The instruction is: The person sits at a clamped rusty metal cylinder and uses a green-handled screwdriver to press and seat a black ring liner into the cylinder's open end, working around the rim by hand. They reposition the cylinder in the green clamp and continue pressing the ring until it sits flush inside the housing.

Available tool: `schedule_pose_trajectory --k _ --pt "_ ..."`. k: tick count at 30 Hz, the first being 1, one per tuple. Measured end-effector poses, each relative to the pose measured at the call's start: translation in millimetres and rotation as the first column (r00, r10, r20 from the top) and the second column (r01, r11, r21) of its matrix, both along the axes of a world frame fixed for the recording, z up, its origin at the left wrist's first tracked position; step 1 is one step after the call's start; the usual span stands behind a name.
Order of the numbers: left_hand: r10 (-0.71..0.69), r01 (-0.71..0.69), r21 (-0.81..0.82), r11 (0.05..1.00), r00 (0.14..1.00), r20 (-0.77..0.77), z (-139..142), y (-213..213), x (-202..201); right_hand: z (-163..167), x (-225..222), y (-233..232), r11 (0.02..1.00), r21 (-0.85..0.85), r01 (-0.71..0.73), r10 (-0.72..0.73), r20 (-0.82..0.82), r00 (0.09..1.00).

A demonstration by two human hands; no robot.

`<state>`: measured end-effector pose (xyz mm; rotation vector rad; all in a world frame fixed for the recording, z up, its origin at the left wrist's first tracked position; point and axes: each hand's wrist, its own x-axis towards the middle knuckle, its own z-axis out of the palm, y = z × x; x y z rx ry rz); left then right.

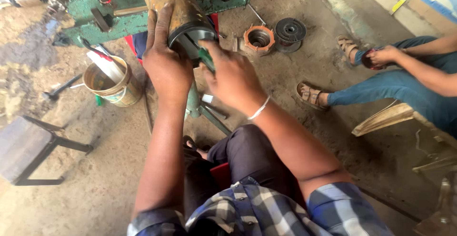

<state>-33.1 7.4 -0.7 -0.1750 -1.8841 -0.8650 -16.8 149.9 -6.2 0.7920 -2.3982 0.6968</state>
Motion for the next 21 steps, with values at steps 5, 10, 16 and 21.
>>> schedule_pose_trajectory --k 5,10,16,21 --pt "-0.003 0.003 0.010 1.000 1.000 0.024 -1 0 0 -5 -3 -2 1.000 -0.004 0.018 -0.018 -0.012 1.000" --pt "-0.020 0.020 -0.025 1.000 1.000 -0.013 2 -1 4 6 0 2 0.988 -0.112 -0.105 0.093 -0.109 0.990" --pt "-0.030 0.026 0.066 0.997 0.997 0.067 3 3 2 -5 36 18 0.983 -0.145 -0.116 0.101 -0.107 0.989" --pt "0.002 -0.002 0.026 1.000 1.000 0.031 -3 2 -3 -24 34 25 0.974 -0.221 -0.042 0.019 -0.103 0.994"
